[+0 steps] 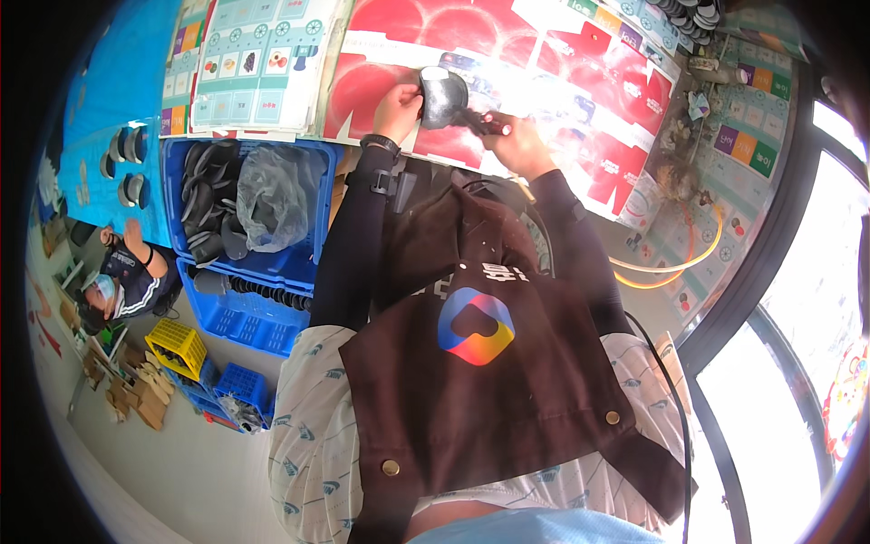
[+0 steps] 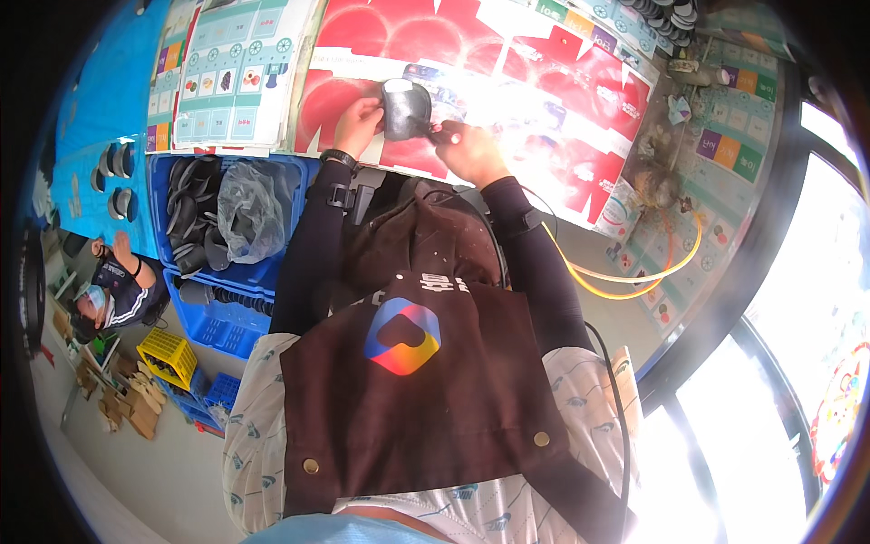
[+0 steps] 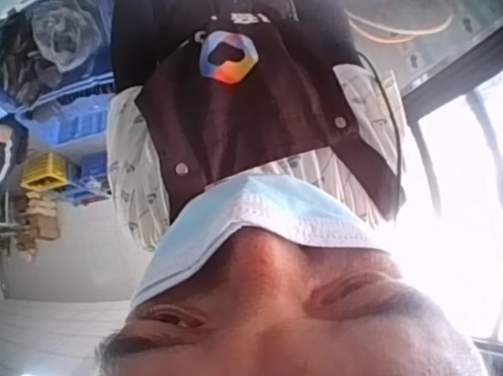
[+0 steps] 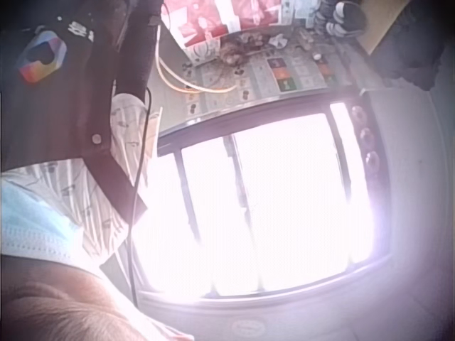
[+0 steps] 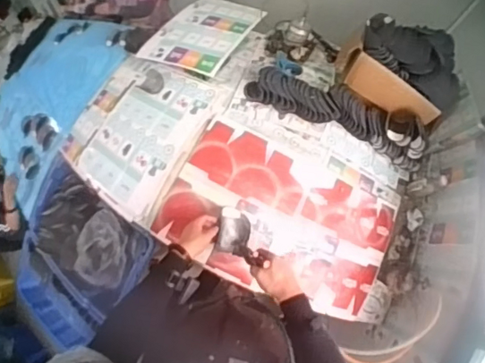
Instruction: Trimming excess material from shoe components using a specialized handheld tool.
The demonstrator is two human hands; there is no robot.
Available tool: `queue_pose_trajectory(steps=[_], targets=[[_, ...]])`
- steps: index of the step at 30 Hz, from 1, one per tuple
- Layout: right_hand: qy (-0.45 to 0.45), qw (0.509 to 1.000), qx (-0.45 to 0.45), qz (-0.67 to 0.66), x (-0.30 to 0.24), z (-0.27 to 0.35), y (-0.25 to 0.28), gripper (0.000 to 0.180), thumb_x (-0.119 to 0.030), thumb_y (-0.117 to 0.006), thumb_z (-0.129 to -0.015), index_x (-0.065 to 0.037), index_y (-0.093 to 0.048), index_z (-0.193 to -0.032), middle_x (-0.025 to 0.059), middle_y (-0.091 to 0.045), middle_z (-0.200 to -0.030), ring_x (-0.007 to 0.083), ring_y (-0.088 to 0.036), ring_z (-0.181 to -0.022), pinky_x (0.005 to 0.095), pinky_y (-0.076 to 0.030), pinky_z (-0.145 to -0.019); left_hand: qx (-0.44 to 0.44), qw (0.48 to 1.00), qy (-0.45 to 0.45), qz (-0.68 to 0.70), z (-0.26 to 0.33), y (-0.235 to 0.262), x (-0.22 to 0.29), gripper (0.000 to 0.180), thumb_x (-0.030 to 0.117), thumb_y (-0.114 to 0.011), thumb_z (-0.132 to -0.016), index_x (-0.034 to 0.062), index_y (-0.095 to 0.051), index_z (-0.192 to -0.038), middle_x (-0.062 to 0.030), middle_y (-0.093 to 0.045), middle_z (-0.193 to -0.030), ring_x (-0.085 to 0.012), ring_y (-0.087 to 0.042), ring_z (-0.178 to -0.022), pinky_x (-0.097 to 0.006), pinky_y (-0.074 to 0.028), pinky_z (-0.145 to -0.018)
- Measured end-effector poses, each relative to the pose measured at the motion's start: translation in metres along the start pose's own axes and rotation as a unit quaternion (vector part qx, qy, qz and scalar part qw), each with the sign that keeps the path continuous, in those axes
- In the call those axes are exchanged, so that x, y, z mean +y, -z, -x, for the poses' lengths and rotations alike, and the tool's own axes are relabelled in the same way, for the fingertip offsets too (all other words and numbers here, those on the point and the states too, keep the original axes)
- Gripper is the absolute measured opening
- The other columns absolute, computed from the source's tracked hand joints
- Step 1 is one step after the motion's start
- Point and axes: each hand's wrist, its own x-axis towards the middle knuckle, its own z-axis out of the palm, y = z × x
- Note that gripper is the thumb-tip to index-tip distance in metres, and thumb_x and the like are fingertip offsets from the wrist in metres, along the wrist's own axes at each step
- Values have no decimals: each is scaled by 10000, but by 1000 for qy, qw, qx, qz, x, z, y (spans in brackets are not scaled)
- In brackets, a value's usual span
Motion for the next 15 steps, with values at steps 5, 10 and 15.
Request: queue_pose_trajectory(steps=[5,10,15], targets=[[-24,999,-48,-9,4,3,2,327,-338,-521,-928,-102,-725,-1023,266,-679,-918,459,-656,-901,500,-522,-794,-5,1000,18,-23,0,-3,5,300,102,-621,-973,1,-593,-1254,-118,-676,-1111,-185,-692,-929,-314,-593,-789],[-12,996,73,55,-3,-4,18,228,-195,-595,-845,-49,-716,-972,267,-671,-871,459,-664,-837,497,-532,-747,-5,1000,7,0,-3,-4,-6,303,119,-642,-968,-5,-588,-1240,-114,-678,-1103,-184,-694,-924,-310,-593,-783],[-3,993,108,44,-4,-3,17,231,-206,-594,-824,-62,-714,-959,253,-673,-827,465,-660,-832,510,-529,-759,54,997,-41,-36,-8,-9,-18,298,236,-733,-883,24,-670,-1082,-90,-741,-939,-193,-719,-831,-327,-560,-752]])
